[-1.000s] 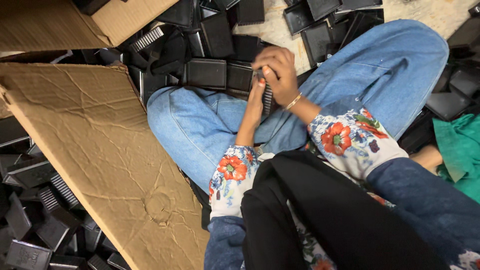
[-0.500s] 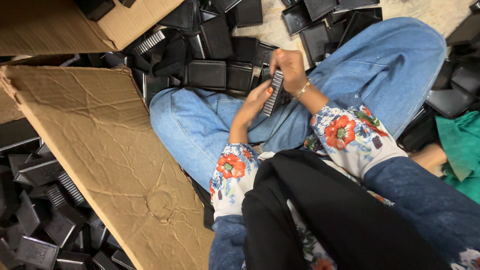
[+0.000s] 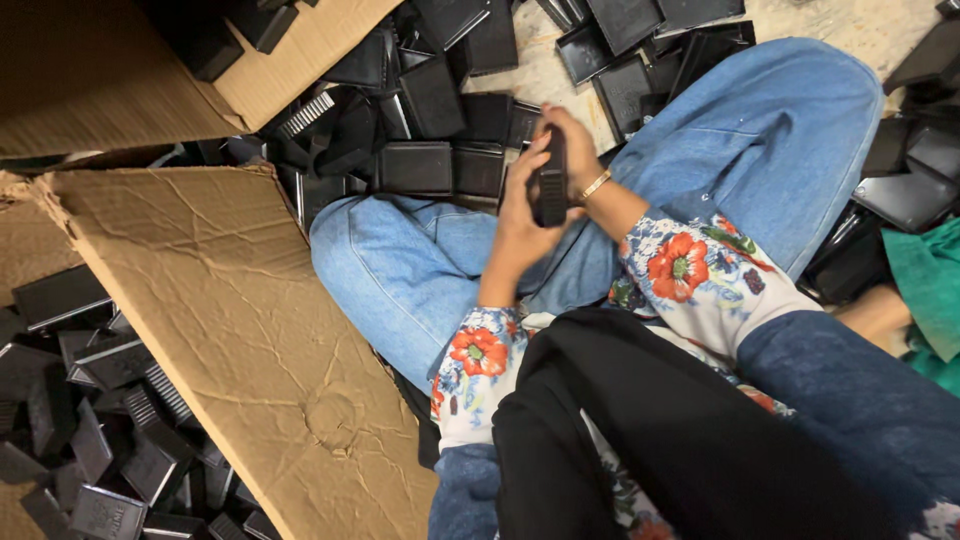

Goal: The person sits on the floor among piles of small black plastic boxes and sorts them one at a time, placing them into a large cardboard box beside them. They pick up individual boxes from the floor pile, briefly handle them, and drop them into the cardboard box throughout the episode.

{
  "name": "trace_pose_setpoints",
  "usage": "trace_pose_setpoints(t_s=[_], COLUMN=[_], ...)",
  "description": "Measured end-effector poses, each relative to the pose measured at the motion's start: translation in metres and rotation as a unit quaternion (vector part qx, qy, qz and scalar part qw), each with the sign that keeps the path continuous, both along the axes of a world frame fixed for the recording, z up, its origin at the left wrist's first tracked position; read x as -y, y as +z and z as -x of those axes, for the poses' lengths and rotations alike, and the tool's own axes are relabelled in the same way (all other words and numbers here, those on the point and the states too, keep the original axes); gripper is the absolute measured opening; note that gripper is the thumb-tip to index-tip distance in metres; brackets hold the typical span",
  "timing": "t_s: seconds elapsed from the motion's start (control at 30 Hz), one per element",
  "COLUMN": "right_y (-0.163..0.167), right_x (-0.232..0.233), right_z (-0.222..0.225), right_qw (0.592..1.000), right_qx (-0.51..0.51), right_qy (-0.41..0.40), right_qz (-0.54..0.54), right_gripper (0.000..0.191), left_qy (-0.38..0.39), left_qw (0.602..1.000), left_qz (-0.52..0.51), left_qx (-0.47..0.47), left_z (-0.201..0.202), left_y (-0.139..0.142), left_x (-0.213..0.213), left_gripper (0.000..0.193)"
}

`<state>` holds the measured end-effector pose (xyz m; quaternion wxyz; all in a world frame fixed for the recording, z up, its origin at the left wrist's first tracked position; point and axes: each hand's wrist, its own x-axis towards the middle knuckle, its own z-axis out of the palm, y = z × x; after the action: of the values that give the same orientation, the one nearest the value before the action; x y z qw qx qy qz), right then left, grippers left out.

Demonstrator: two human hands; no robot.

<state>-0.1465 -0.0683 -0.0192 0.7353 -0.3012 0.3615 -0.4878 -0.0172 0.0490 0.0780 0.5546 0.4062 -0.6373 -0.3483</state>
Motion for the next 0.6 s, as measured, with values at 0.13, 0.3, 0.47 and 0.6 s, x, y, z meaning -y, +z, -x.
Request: trace_pose_setpoints(t_s=[0.13, 0.3, 0.47, 0.6], right_y=[0.014, 0.079, 0.140, 0.177], right_x=[0.011, 0.011, 0.028, 0.083], right_z=[0.019, 0.027, 0.017, 0.008], right_qw=[0.964, 0.890, 0.761, 0.761], right_qx=[-0.224, -0.292, -0.407, -0.348], right_qy=[-0.047, 0.143, 0.354, 0.348], right_qz=[0.139, 0.320, 0.361, 0.422], right_gripper=[0.050, 0.043, 0.050, 0.036], left_qy=[0.005, 0.136, 0.219, 0.196], left_qw=[0.992, 0.955, 0.861, 0.873], left_qz=[-0.111, -0.127, -0.233, -0.214], left_qx=[-0.051, -0.232, -0.394, -0.393], left_z=[0.007, -0.014, -0.063, -0.059], left_y=[-0.002, -0.034, -0.065, -0.077], left_x=[-0.001, 0.021, 0.037, 0.038], left_gripper=[0.089, 0.072, 0.051, 0.042])
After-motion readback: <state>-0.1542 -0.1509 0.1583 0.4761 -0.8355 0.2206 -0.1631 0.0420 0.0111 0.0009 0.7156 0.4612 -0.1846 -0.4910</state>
